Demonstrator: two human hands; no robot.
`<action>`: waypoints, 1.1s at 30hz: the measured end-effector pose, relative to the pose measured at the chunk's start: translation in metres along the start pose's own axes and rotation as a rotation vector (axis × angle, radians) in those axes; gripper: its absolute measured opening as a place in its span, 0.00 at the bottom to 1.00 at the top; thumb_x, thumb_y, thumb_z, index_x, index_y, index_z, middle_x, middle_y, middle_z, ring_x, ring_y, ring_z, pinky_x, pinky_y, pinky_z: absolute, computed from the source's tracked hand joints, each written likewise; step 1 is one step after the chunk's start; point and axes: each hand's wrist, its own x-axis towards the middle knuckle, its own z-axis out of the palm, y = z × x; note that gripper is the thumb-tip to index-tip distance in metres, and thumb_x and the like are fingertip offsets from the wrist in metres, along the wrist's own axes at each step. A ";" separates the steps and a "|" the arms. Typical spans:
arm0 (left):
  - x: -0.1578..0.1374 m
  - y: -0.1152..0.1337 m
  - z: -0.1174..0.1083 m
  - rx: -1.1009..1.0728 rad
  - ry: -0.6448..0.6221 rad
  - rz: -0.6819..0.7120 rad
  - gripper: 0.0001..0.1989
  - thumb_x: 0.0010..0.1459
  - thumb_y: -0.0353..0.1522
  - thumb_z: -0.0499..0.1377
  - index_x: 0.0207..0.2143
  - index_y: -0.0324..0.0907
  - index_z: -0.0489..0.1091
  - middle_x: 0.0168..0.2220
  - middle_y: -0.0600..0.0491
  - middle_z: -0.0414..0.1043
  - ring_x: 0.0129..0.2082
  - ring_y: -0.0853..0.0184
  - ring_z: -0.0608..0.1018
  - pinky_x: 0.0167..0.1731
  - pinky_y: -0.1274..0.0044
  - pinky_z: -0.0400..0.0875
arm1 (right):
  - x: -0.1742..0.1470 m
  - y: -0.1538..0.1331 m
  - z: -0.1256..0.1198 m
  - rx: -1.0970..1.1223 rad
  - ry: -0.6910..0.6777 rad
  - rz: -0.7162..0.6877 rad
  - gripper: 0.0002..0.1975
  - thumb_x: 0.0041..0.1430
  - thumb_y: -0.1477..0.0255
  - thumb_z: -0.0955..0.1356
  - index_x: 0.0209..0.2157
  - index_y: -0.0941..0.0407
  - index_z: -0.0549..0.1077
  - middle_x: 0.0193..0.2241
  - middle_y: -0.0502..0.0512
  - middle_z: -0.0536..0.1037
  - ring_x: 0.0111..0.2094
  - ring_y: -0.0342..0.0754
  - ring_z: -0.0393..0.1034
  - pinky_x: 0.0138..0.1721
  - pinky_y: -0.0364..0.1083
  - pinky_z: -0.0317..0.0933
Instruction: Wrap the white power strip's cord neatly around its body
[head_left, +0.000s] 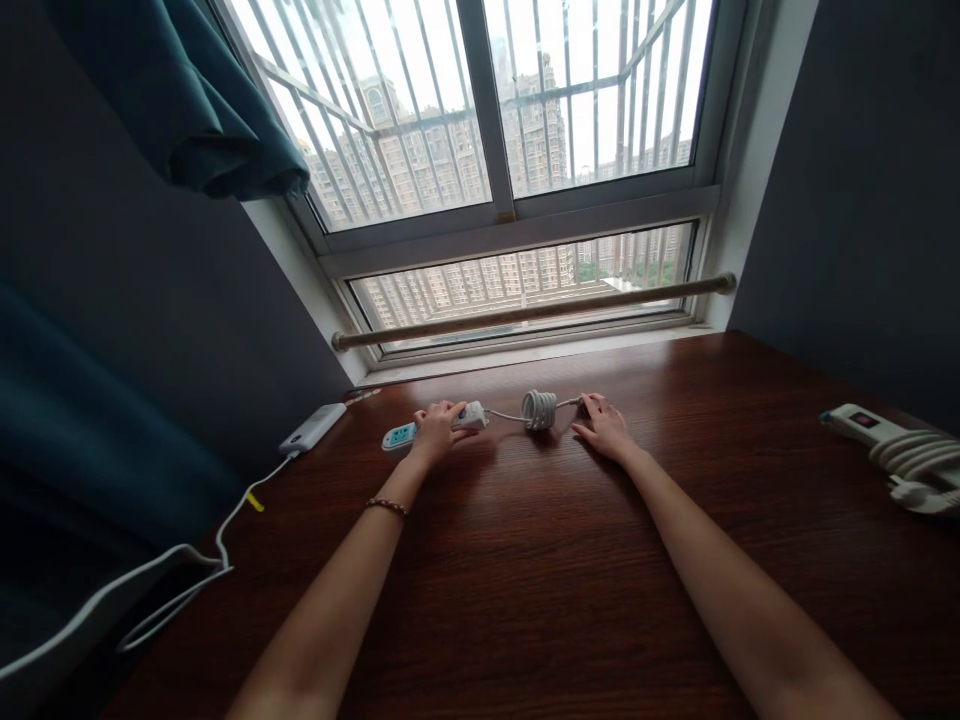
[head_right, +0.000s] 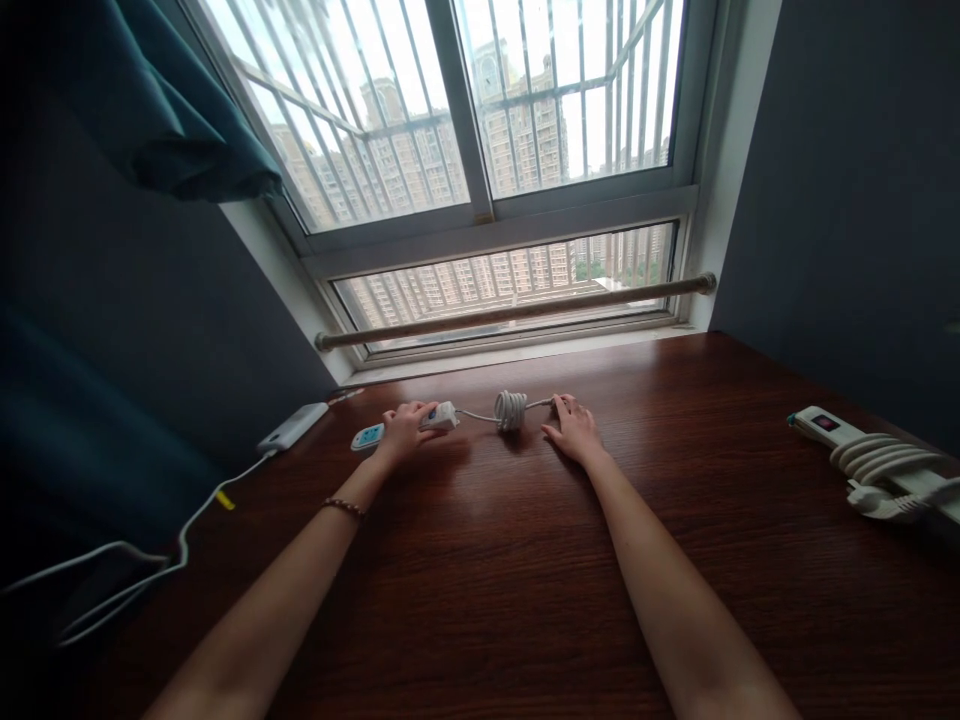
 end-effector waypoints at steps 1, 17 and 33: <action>-0.006 0.003 -0.007 0.009 0.032 0.019 0.27 0.48 0.47 0.58 0.51 0.50 0.65 0.45 0.47 0.68 0.44 0.56 0.66 0.41 0.66 0.53 | 0.000 0.000 -0.001 0.001 0.017 0.005 0.33 0.55 0.58 0.63 0.59 0.56 0.54 0.57 0.61 0.56 0.52 0.56 0.58 0.51 0.52 0.53; -0.036 0.060 -0.092 -0.009 0.360 0.100 0.30 0.46 0.48 0.60 0.51 0.49 0.65 0.47 0.46 0.67 0.48 0.54 0.65 0.46 0.64 0.49 | -0.007 -0.029 -0.032 0.038 0.321 -0.179 0.07 0.57 0.71 0.62 0.33 0.54 0.72 0.42 0.59 0.70 0.49 0.55 0.56 0.53 0.54 0.48; -0.086 0.080 -0.036 -0.261 0.252 0.147 0.31 0.42 0.45 0.64 0.50 0.51 0.66 0.47 0.50 0.68 0.46 0.59 0.68 0.45 0.69 0.54 | -0.069 -0.036 -0.085 1.644 0.048 0.338 0.21 0.36 0.67 0.71 0.33 0.55 0.62 0.16 0.41 0.63 0.12 0.34 0.50 0.12 0.35 0.36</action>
